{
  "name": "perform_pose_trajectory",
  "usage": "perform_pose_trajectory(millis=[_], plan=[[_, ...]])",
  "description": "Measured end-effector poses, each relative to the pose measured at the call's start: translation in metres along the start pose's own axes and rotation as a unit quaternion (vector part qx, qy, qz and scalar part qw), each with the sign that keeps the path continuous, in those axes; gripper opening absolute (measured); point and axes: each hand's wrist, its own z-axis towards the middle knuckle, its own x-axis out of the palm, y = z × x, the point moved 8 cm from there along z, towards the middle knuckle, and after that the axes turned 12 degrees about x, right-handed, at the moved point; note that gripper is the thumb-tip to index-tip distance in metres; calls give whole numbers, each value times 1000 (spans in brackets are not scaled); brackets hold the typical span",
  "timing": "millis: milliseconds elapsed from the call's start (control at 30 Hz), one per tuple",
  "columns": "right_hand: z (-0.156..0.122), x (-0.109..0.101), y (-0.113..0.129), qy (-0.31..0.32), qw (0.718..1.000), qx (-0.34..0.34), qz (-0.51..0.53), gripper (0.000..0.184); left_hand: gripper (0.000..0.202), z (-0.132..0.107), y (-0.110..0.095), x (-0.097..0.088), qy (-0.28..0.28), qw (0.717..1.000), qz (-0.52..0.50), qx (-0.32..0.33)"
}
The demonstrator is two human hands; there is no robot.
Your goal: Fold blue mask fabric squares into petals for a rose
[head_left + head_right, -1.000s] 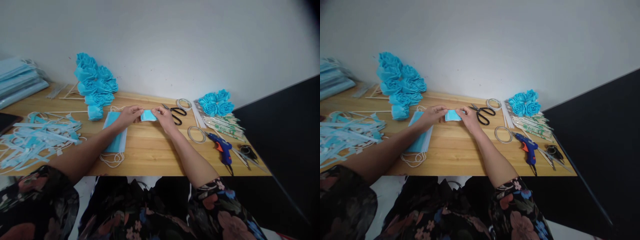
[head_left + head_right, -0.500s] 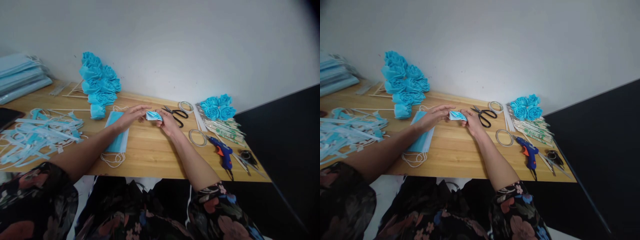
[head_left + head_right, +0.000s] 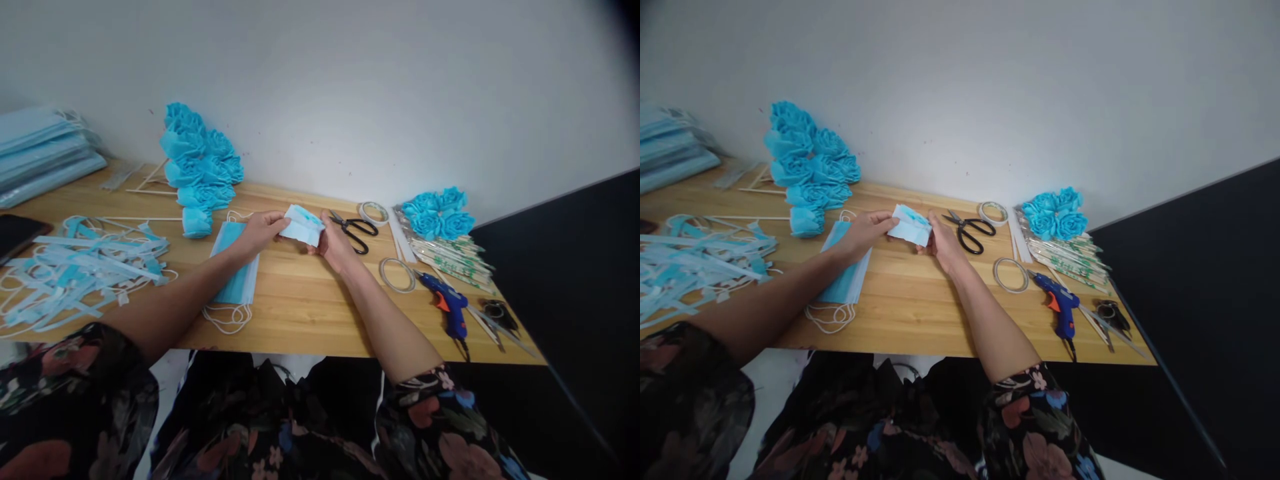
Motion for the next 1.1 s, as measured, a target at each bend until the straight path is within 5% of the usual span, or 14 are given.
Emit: perform_pose_trajectory(millis=[267, 633, 1100], plan=[[-4, 4, 6, 35, 998, -43, 10, 63, 31, 1, 5, -10, -56, 998, -21, -1], [-4, -1, 7, -24, 995, -87, -53, 49, 40, -4, 6, 3, -14, 999, -33, -25], [-11, 5, 16, -20, 988, -125, -88, 43, 35, 0, 11, -8, -55, 998, 23, 0]])
